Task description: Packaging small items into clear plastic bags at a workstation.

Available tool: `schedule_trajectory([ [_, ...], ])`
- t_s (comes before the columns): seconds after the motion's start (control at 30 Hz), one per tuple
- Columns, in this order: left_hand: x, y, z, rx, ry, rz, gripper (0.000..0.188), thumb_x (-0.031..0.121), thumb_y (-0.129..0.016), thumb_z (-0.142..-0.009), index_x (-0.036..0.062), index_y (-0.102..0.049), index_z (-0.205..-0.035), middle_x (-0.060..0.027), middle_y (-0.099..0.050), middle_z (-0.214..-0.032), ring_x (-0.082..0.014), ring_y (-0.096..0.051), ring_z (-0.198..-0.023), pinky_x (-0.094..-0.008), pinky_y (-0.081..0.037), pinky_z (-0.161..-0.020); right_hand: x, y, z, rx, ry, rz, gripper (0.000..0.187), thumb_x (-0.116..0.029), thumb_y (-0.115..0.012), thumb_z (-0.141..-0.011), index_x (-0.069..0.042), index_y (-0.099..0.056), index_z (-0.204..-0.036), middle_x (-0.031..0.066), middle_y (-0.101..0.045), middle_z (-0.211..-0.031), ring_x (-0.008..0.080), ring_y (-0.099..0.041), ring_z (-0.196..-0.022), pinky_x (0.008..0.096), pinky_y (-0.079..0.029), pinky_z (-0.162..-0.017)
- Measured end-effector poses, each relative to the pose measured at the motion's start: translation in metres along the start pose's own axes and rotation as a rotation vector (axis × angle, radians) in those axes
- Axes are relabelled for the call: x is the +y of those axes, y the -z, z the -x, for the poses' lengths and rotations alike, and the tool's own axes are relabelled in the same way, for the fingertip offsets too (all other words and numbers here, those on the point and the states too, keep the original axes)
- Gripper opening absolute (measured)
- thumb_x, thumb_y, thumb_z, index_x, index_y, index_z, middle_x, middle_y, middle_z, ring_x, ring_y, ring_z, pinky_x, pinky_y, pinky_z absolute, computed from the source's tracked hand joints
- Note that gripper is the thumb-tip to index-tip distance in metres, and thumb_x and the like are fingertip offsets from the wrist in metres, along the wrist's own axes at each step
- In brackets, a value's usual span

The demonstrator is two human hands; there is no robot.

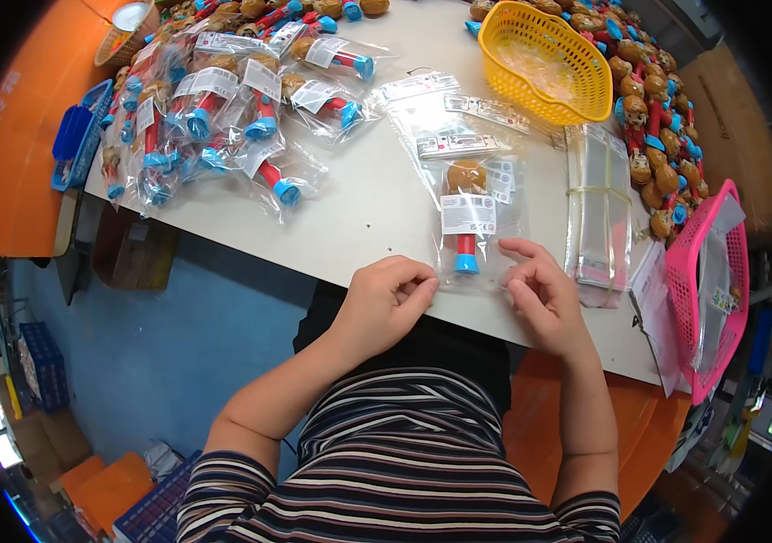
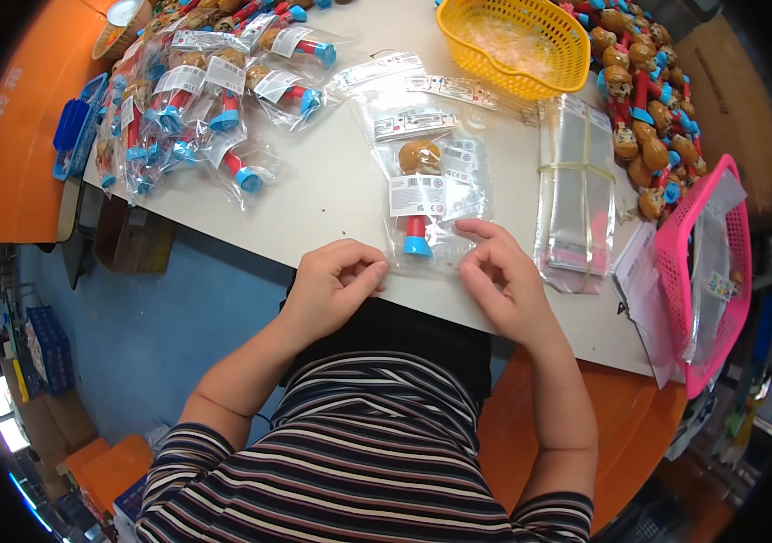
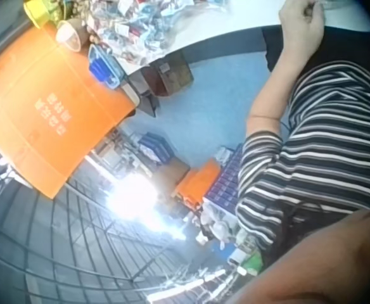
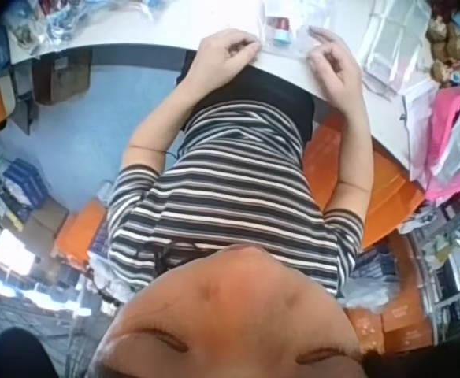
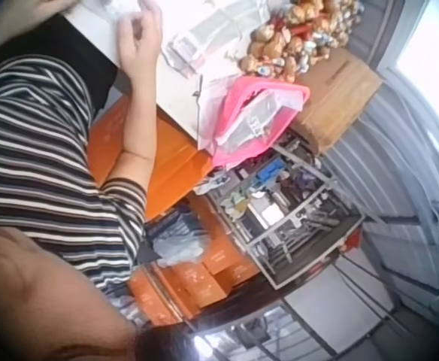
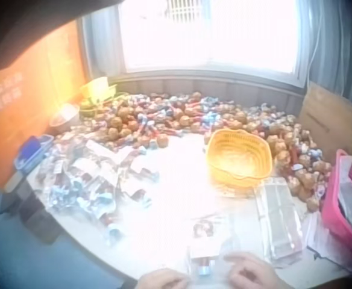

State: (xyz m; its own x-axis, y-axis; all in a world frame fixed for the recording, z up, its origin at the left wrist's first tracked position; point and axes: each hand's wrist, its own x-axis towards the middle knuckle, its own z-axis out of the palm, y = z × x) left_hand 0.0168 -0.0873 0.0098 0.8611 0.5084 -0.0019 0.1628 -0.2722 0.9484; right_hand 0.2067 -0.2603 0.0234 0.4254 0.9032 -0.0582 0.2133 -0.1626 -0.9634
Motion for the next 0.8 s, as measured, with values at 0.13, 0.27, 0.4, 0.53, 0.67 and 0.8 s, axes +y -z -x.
schedule_trajectory([
  [0.13,-0.007,-0.003,0.001,-0.036,0.289,0.474,0.009,0.002,-0.062,-0.092,-0.0064,-0.065,-0.094,-0.0109,-0.067,-0.097,-0.0117,-0.065,-0.083,-0.0237,-0.054,-0.076,-0.009,-0.001,-0.006,-0.052,-0.161,-0.120,0.009,-0.007,-0.060,-0.091,0.000,-0.058,-0.087,0.0130,-0.058,-0.119,0.0058,-0.053,-0.072,0.0218,-0.044,-0.068],
  [0.27,-0.018,-0.005,0.002,-0.059,0.273,0.567,0.009,0.001,-0.062,-0.091,-0.0074,-0.064,-0.092,-0.0153,-0.065,-0.106,-0.0142,-0.066,-0.091,-0.0254,-0.053,-0.087,-0.014,-0.008,-0.010,-0.023,-0.175,-0.268,0.008,-0.005,-0.064,-0.091,0.000,-0.059,-0.088,0.0014,-0.062,-0.082,0.0025,-0.052,-0.067,0.0165,-0.041,-0.060],
  [0.4,-0.015,-0.001,0.000,-0.062,0.314,0.649,0.009,0.001,-0.062,-0.091,-0.0074,-0.064,-0.089,-0.0155,-0.065,-0.108,-0.0147,-0.065,-0.093,-0.0257,-0.053,-0.086,-0.008,-0.007,-0.013,0.022,-0.327,-0.357,0.009,-0.001,-0.064,-0.090,-0.002,-0.058,-0.084,0.0023,-0.061,-0.078,0.0035,-0.053,-0.061,0.0179,-0.042,-0.055],
  [0.53,-0.013,0.002,0.000,-0.067,0.320,0.643,0.010,-0.001,-0.065,-0.089,-0.0057,-0.059,-0.095,-0.0146,-0.065,-0.109,-0.0148,-0.065,-0.094,-0.0262,-0.053,-0.087,-0.006,-0.008,-0.017,-0.024,-0.349,-0.417,0.011,-0.001,-0.066,-0.088,-0.002,-0.056,-0.091,0.0016,-0.060,-0.075,0.0044,-0.053,-0.059,0.0179,-0.041,-0.053],
  [0.67,0.015,0.001,-0.006,0.021,0.284,0.545,0.023,-0.002,-0.068,-0.087,-0.0009,-0.054,-0.105,-0.0126,-0.063,-0.110,-0.0141,-0.065,-0.094,-0.0259,-0.053,-0.086,-0.018,-0.021,-0.020,0.112,-0.292,-0.391,0.023,-0.003,-0.068,-0.088,-0.001,-0.055,-0.106,0.0028,-0.063,-0.078,0.0063,-0.056,-0.061,0.0181,-0.044,-0.055],
  [0.8,-0.007,-0.011,-0.015,0.051,0.225,0.395,0.010,0.007,-0.070,-0.089,-0.0007,-0.064,-0.087,-0.0053,-0.068,-0.089,-0.0065,-0.063,-0.084,-0.0209,-0.052,-0.074,-0.020,-0.021,-0.023,0.055,-0.436,-0.282,0.023,-0.005,-0.067,-0.089,0.001,-0.057,-0.110,0.0054,-0.066,-0.082,0.0084,-0.059,-0.063,0.0192,-0.047,-0.057],
])
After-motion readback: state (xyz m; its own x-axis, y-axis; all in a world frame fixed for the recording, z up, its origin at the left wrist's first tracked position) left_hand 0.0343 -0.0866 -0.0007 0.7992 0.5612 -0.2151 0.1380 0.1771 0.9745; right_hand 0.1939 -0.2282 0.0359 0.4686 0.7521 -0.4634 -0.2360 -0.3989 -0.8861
